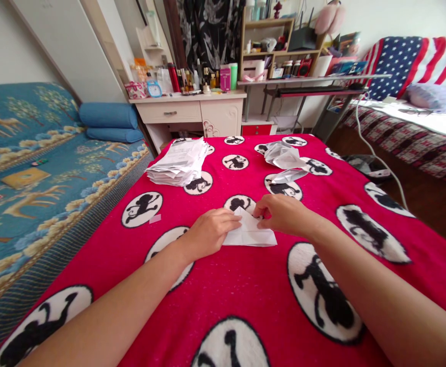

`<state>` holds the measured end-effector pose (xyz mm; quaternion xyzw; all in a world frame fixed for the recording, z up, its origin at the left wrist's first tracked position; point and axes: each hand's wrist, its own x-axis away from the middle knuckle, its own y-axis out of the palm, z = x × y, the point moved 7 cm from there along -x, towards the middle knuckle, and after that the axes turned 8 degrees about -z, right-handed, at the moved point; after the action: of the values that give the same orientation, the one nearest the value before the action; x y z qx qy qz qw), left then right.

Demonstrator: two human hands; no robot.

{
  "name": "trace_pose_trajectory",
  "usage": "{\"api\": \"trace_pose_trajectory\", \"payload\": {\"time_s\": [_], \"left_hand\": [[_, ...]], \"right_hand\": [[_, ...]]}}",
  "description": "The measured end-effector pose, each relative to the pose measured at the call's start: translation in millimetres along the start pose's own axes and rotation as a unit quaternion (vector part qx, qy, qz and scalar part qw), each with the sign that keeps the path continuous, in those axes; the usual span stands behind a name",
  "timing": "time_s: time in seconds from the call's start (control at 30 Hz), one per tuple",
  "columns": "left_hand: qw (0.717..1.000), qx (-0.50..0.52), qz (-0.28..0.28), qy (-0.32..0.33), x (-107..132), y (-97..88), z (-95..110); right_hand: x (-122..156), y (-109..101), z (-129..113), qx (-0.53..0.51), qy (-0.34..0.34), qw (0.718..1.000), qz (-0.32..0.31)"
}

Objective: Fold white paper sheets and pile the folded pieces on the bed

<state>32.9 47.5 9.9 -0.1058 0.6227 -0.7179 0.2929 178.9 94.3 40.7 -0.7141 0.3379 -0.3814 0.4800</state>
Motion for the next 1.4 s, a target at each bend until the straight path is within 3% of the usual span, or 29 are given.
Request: {"api": "trace_pose_trajectory", "payload": {"time_s": [0.1, 0.23, 0.4, 0.67, 0.77, 0.93, 1.1, 1.4], "left_hand": [[1.000, -0.006, -0.012, -0.013, 0.0, -6.6, 5.5], [0.999, 0.005, -0.038, -0.018, -0.5, -13.8, 11.5], [0.998, 0.012, -0.046, -0.033, -1.1, -14.3, 9.9], [0.998, 0.049, -0.014, -0.038, 0.2, -9.2, 0.6], [0.996, 0.080, 0.023, -0.038, -1.2, -7.5, -5.3], [0.978, 0.170, 0.079, -0.087, -2.5, -5.0, -21.2], [0.965, 0.187, 0.104, -0.152, -0.3, -5.6, -31.1], [0.944, 0.272, 0.041, -0.185, 3.6, -5.5, -45.3]], "right_hand": [[8.5, -5.8, -11.8, 0.013, -0.050, 0.999, 0.006], [21.1, 6.4, -35.1, -0.001, -0.146, 0.987, -0.065], [26.1, 12.2, -46.0, 0.055, -0.142, 0.987, -0.052], [22.1, 6.9, -37.9, 0.000, -0.158, 0.987, -0.039], [11.7, 6.5, -28.5, -0.022, -0.138, 0.990, -0.021], [-3.7, 5.6, -12.3, -0.051, -0.039, 0.997, 0.034], [-5.6, 9.8, -3.9, -0.024, 0.044, 0.998, 0.029], [-6.6, 13.6, 4.1, -0.048, 0.054, 0.997, -0.015]]}}
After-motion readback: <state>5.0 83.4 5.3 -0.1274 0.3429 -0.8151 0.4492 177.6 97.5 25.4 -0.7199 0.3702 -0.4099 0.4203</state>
